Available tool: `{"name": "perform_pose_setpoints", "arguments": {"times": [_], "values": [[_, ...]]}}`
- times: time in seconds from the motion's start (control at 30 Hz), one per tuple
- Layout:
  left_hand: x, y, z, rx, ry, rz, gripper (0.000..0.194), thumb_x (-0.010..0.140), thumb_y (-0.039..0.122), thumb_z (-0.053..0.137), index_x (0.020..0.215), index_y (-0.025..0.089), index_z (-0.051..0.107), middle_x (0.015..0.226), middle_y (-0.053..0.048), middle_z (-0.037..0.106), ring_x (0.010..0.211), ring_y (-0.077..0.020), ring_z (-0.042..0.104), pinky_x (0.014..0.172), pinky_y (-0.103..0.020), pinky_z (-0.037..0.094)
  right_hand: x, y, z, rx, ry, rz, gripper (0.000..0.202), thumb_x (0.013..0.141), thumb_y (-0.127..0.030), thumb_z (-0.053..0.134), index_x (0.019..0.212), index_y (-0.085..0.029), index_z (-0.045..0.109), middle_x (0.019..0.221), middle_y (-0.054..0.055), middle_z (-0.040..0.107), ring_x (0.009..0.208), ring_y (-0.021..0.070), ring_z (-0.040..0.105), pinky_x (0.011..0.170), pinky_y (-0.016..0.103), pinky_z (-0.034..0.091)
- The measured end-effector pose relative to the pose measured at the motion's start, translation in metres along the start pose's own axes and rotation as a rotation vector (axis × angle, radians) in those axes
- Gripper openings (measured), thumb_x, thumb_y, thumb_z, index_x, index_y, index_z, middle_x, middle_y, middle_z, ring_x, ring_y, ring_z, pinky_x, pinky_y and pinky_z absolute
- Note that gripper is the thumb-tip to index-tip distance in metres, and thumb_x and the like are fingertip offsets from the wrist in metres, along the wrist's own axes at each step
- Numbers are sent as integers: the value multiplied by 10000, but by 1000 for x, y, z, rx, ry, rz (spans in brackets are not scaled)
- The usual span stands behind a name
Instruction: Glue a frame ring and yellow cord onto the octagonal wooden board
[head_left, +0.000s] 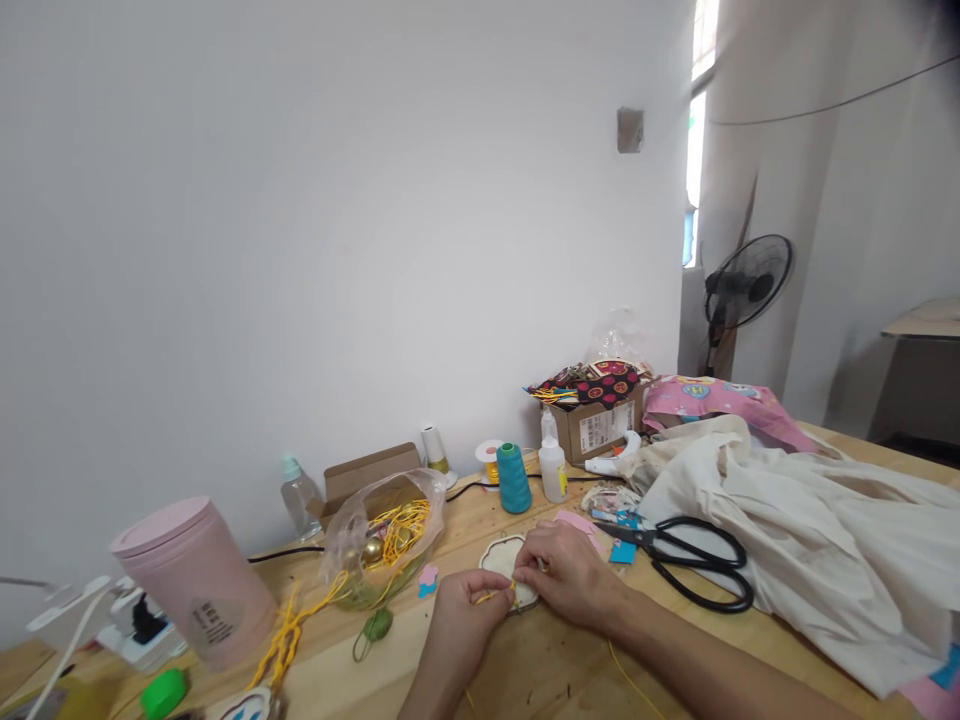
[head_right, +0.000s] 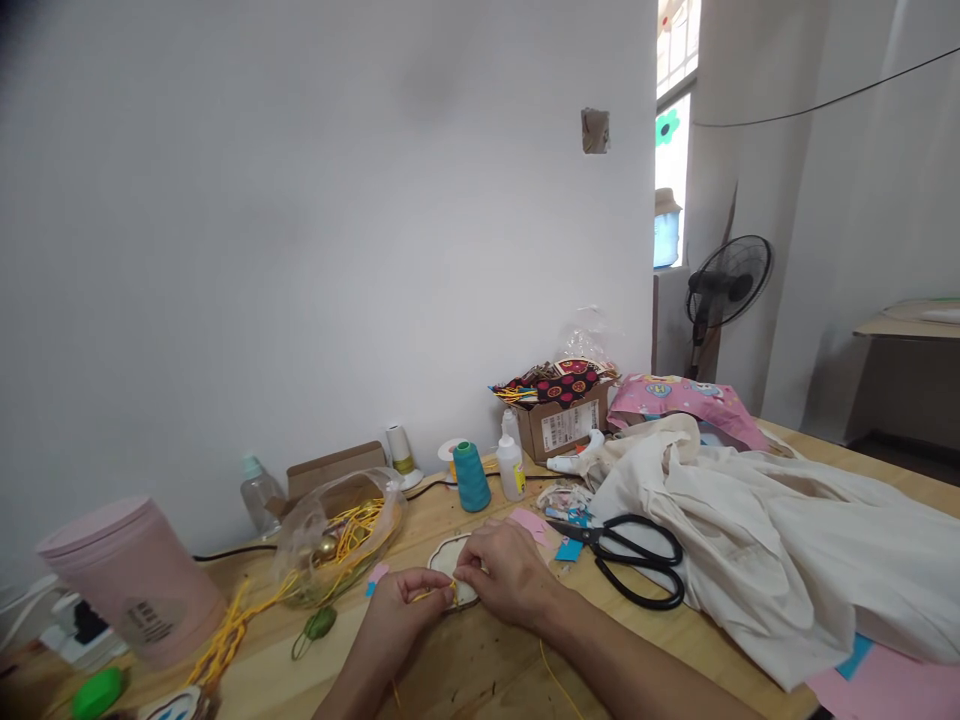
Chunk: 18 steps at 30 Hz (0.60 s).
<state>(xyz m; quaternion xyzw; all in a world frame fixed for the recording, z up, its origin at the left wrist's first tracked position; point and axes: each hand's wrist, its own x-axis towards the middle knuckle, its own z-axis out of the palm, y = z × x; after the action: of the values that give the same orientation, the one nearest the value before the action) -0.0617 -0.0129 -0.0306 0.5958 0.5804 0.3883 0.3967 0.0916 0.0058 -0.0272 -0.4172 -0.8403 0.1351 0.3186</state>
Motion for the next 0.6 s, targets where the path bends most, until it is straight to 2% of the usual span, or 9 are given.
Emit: {"name": "perform_pose_setpoints", "arguments": {"times": [0.17,0.4,0.6], "values": [[1,-2,1,-51,-40,-10,197,543,289,596,608,117,667,573,-25,656,580,-171,564,563,-239,408,1,1,-2,-2,7,13,73,700,-205,550,659,-178,604,648,-8,597,646,115,501,589,214,312],[2,-4,0,-49,-37,6,219,555,303,588,623,110,668,580,-31,657,577,-170,556,571,-248,408,0,0,-2,-4,53,1,73,697,-218,557,656,-176,599,640,-7,592,643,115,496,592,217,309],[1,0,-1,6,-5,7,201,554,272,581,611,105,677,587,-45,662,599,-184,565,585,-253,408,1,-1,1,12,12,130,82,678,-217,543,643,-176,605,632,-7,597,621,113,496,547,210,301]]}}
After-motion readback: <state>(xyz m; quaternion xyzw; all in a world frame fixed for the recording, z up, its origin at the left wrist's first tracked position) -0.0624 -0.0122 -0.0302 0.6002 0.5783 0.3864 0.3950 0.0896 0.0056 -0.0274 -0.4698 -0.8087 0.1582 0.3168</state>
